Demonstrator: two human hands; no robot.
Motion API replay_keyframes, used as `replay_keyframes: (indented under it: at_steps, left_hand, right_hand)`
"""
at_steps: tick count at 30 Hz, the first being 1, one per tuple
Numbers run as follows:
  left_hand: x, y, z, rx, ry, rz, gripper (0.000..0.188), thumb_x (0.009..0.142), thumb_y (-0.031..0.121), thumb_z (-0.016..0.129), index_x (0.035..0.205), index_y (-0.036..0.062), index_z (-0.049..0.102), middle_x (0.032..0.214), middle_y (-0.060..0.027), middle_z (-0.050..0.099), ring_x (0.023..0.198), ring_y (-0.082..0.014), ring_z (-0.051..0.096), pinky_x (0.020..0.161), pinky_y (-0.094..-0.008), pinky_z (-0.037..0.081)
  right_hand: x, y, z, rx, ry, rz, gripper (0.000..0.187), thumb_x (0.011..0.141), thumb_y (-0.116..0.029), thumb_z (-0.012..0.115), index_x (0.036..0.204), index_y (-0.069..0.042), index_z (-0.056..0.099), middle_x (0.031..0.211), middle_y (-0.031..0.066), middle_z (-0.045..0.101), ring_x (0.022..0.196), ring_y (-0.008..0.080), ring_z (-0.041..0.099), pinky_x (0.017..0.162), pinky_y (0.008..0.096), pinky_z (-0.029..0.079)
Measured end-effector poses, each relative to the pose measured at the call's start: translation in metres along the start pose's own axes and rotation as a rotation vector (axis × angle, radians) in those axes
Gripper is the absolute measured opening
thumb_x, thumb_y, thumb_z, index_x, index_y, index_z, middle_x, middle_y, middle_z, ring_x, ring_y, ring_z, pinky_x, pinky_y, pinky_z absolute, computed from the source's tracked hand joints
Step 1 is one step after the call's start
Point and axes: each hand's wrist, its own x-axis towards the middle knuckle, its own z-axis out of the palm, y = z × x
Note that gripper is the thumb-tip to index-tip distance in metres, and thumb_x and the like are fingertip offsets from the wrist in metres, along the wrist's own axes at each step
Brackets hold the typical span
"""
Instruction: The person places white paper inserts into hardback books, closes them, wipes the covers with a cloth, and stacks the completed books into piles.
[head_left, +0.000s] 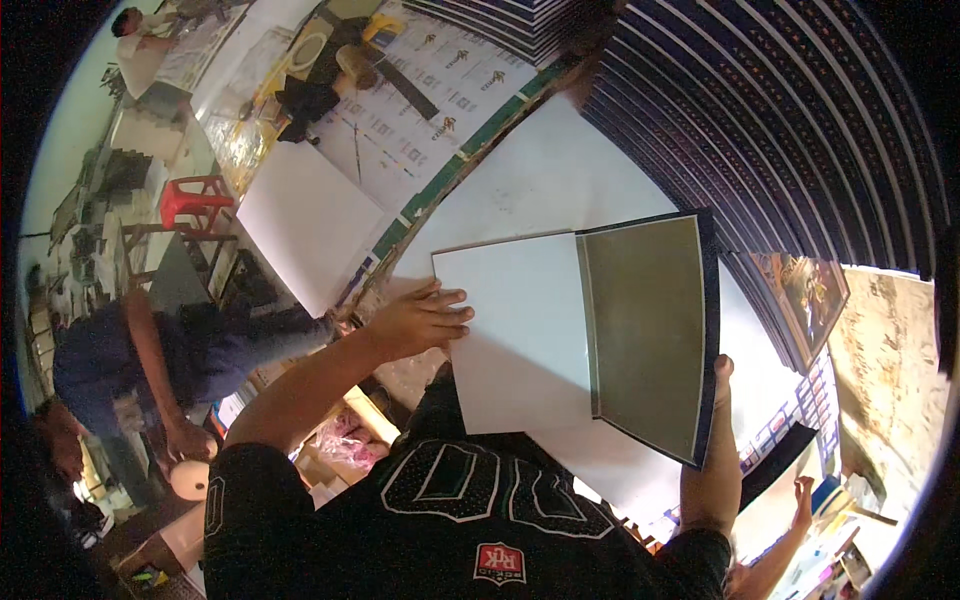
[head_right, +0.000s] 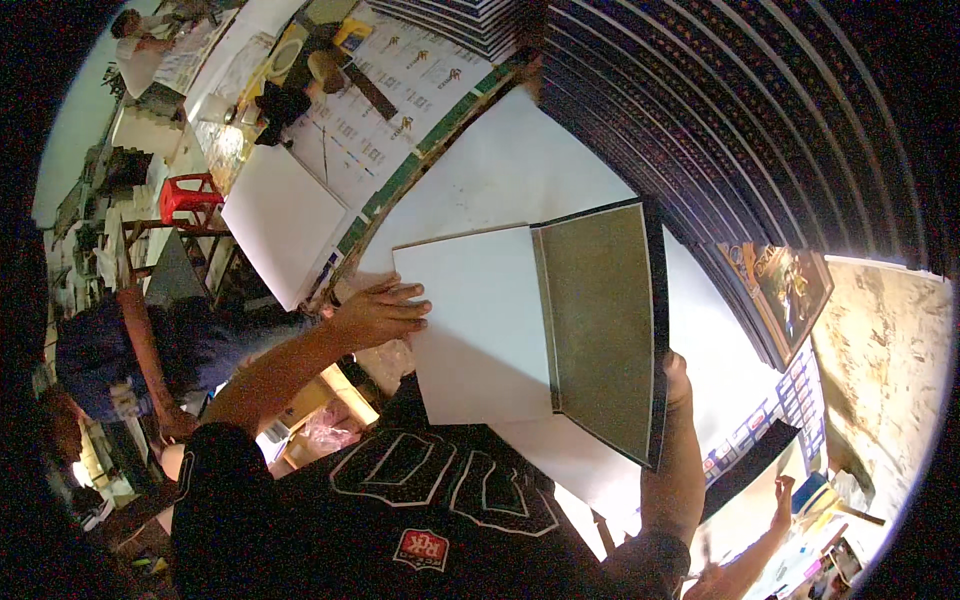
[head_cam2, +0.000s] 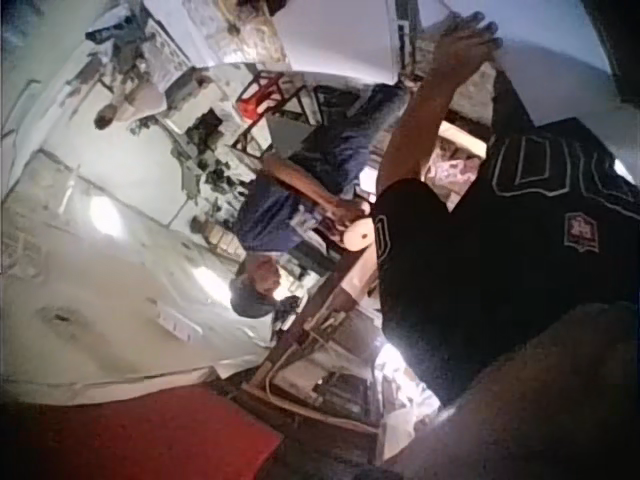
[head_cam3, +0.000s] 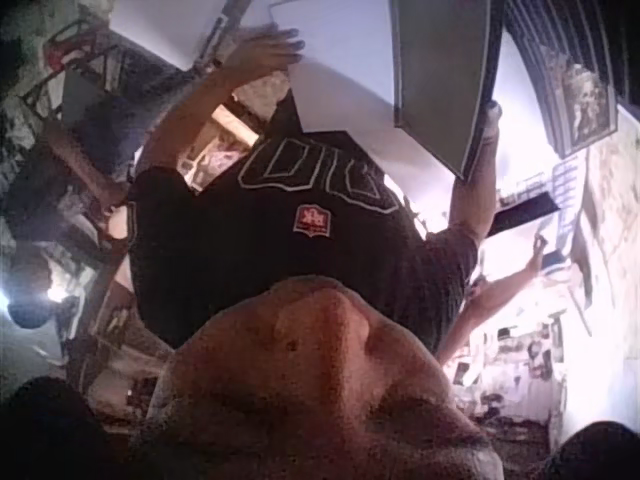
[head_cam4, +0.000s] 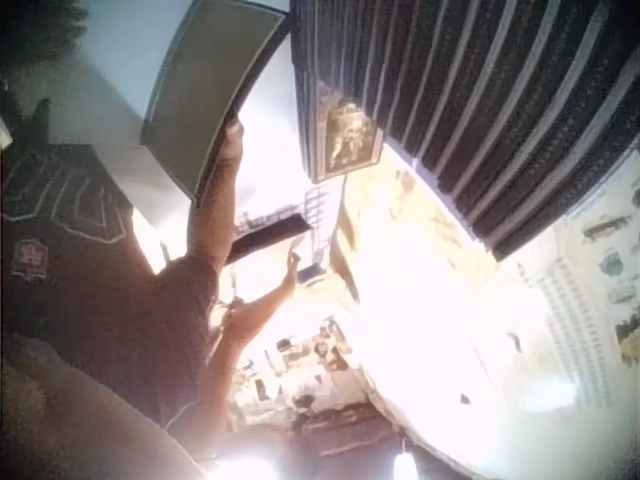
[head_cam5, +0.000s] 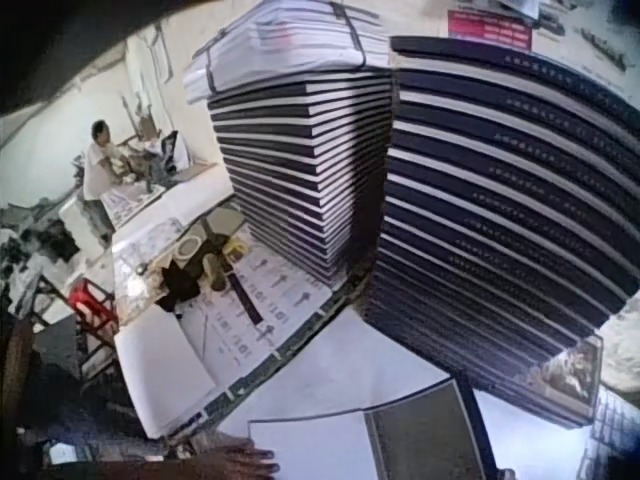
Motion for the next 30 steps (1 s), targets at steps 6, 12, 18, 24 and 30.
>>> replay_keyframes:
  at_steps: [6, 12, 18, 24, 30]
  left_hand:
    - [0.004, 0.005, -0.005, 0.038, -0.079, -0.028, 0.035, 0.082, 0.031, 0.059, 0.117, 0.0261, 0.065, 0.142, 0.0108, 0.049, 0.141, -0.0178, 0.033, 0.119, -0.044, 0.024]
    - [0.001, 0.002, -0.004, -0.009, -0.023, -0.024, 0.04, 0.078, 0.033, 0.065, 0.117, 0.025, 0.065, 0.142, 0.0105, 0.048, 0.141, -0.0164, 0.033, 0.119, -0.044, 0.025]
    - [-0.005, -0.004, 0.004, -0.069, 0.038, -0.009, 0.039, 0.083, 0.037, 0.059, 0.119, 0.0247, 0.063, 0.143, 0.0069, 0.049, 0.14, -0.0203, 0.037, 0.118, -0.0458, 0.026]
    - [-0.01, -0.006, 0.023, -0.128, 0.138, 0.007, 0.045, 0.077, 0.039, 0.066, 0.117, 0.02, 0.065, 0.147, -0.0015, 0.045, 0.141, -0.0224, 0.034, 0.116, -0.044, 0.029]
    - [-0.032, 0.026, 0.028, -0.244, 0.491, -0.279, 0.041, 0.072, 0.023, 0.065, 0.111, 0.0105, 0.066, 0.135, -0.0078, 0.052, 0.127, -0.0284, 0.048, 0.105, -0.0404, 0.044]
  right_hand:
    - [0.01, -0.01, 0.016, 0.013, -0.07, -0.015, 0.101, 0.066, -0.063, 0.077, 0.132, 0.007, 0.048, 0.122, 0.0194, 0.06, 0.106, 0.029, 0.061, 0.088, 0.0406, 0.052]
    - [0.003, -0.001, 0.057, 0.047, -0.086, -0.055, 0.102, 0.064, -0.06, 0.079, 0.133, 0.007, 0.047, 0.122, 0.0198, 0.06, 0.107, 0.0298, 0.061, 0.087, 0.0411, 0.052]
    - [-0.011, -0.004, 0.142, -0.078, -0.052, -0.048, 0.105, 0.063, -0.049, 0.078, 0.142, 0.007, 0.036, 0.13, 0.0208, 0.054, 0.116, 0.033, 0.057, 0.095, 0.0413, 0.046]
    - [0.001, 0.017, 0.22, -0.52, -0.063, -0.179, 0.11, 0.062, -0.04, 0.08, 0.15, 0.001, 0.027, 0.149, 0.0197, 0.038, 0.135, 0.0326, 0.038, 0.108, 0.0405, 0.033]
    - [0.04, 0.101, 0.284, -1.408, 0.231, -0.352, 0.101, 0.064, -0.048, 0.081, 0.15, -0.021, 0.035, 0.158, 0.0201, 0.023, 0.144, 0.0499, 0.015, 0.11, 0.0649, 0.024]
